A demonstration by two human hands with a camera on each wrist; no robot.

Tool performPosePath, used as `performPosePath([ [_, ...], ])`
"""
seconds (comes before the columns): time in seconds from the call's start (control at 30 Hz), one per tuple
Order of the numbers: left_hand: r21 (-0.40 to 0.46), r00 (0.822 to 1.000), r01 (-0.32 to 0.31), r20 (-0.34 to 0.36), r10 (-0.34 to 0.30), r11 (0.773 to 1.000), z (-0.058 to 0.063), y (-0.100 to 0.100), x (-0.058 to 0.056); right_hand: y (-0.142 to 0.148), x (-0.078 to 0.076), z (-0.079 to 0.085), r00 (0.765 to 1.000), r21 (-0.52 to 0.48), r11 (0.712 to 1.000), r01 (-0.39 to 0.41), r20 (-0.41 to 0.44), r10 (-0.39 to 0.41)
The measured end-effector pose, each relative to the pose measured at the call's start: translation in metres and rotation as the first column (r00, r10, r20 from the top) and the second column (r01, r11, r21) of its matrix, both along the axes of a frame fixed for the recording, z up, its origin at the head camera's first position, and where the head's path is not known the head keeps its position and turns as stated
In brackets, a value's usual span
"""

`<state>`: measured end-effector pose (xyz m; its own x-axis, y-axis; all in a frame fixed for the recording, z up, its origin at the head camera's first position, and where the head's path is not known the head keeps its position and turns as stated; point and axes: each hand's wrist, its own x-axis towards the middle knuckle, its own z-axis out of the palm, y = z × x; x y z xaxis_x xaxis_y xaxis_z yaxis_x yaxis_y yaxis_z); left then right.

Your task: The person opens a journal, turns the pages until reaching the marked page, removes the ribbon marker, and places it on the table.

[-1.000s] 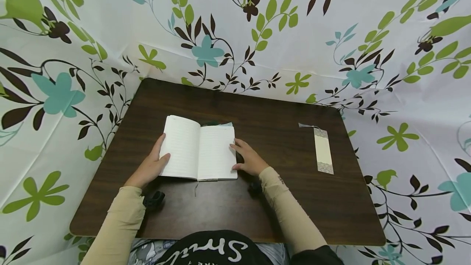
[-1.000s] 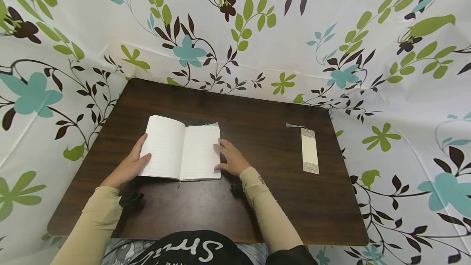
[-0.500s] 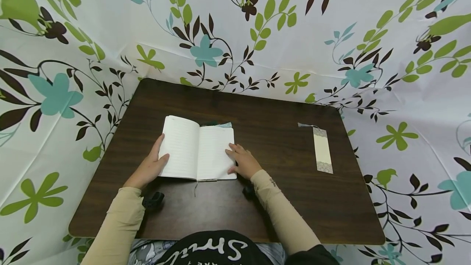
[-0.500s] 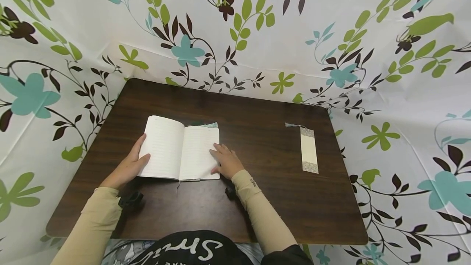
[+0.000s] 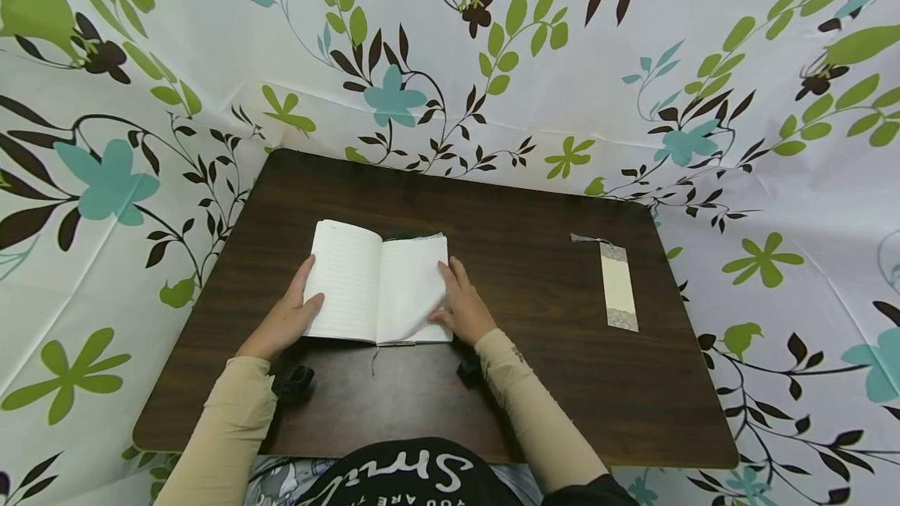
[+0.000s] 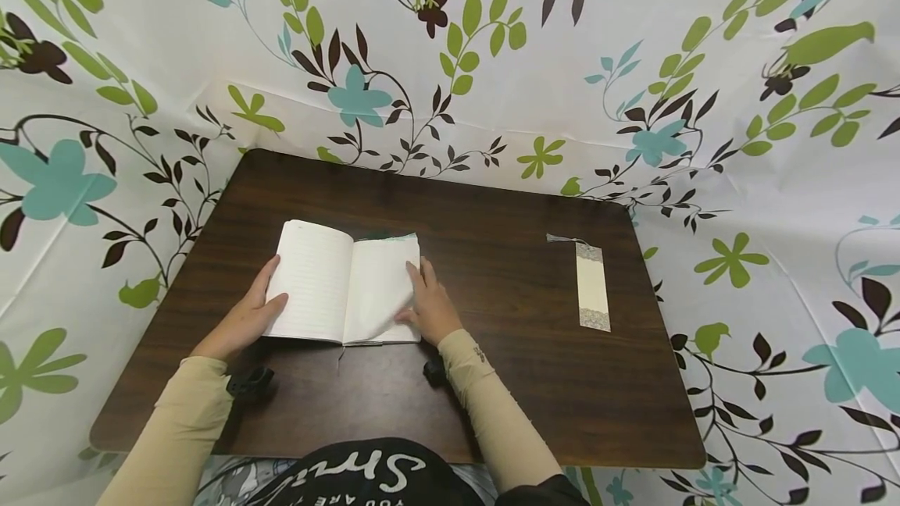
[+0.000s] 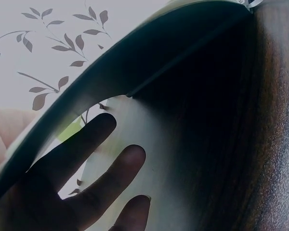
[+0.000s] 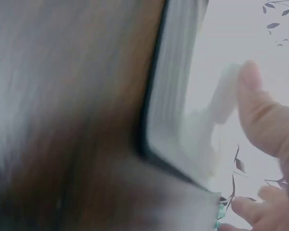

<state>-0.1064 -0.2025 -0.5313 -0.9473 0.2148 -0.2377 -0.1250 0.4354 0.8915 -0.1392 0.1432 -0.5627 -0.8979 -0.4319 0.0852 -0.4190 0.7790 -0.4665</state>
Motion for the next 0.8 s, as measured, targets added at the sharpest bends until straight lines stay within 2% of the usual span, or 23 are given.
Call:
performPosePath([
  [0.1, -0.001, 1.0, -0.002, 0.003, 0.002, 1.0, 0.001, 0.0, 0.0, -0.004, 0.002, 0.003, 0.999, -0.164, 0.987, -0.005, 0.03, 0.01],
  [0.17, -0.001, 1.0, -0.004, 0.005, 0.004, 1.0, 0.001, 0.001, 0.0, -0.007, 0.003, 0.006, 0.993, -0.291, 0.956, -0.032, 0.097, 0.062],
  [0.2, -0.002, 1.0, -0.005, 0.006, 0.005, 1.0, 0.001, 0.001, 0.0, -0.009, 0.004, 0.008, 0.984, -0.361, 0.932, -0.039, 0.147, 0.098],
  [0.3, -0.003, 1.0, -0.005, 0.006, 0.005, 1.0, 0.001, 0.001, 0.0, -0.014, 0.008, 0.012, 0.934, -0.523, 0.852, -0.03, 0.289, 0.21],
  [0.4, -0.003, 1.0, -0.005, 0.006, 0.005, 1.0, 0.001, 0.001, 0.0, -0.02, 0.013, 0.015, 0.878, -0.585, 0.81, -0.022, 0.376, 0.296],
  [0.47, -0.001, 1.0, -0.005, 0.009, 0.005, 1.0, 0.001, 0.001, 0.0, -0.025, 0.016, 0.015, 0.854, -0.592, 0.804, -0.052, 0.391, 0.343],
  [0.57, -0.002, 1.0, -0.009, 0.017, 0.009, 1.0, 0.001, 0.001, 0.0, -0.034, 0.019, 0.014, 0.838, -0.557, 0.822, -0.121, 0.387, 0.385],
  [0.7, -0.005, 1.0, -0.009, 0.021, 0.009, 1.0, 0.001, 0.002, 0.0, -0.046, 0.022, 0.013, 0.846, -0.436, 0.874, -0.215, 0.363, 0.39],
  [0.8, -0.006, 1.0, -0.003, 0.018, 0.003, 1.0, 0.001, 0.002, 0.0, -0.055, 0.024, 0.01, 0.859, -0.349, 0.894, -0.281, 0.324, 0.396],
])
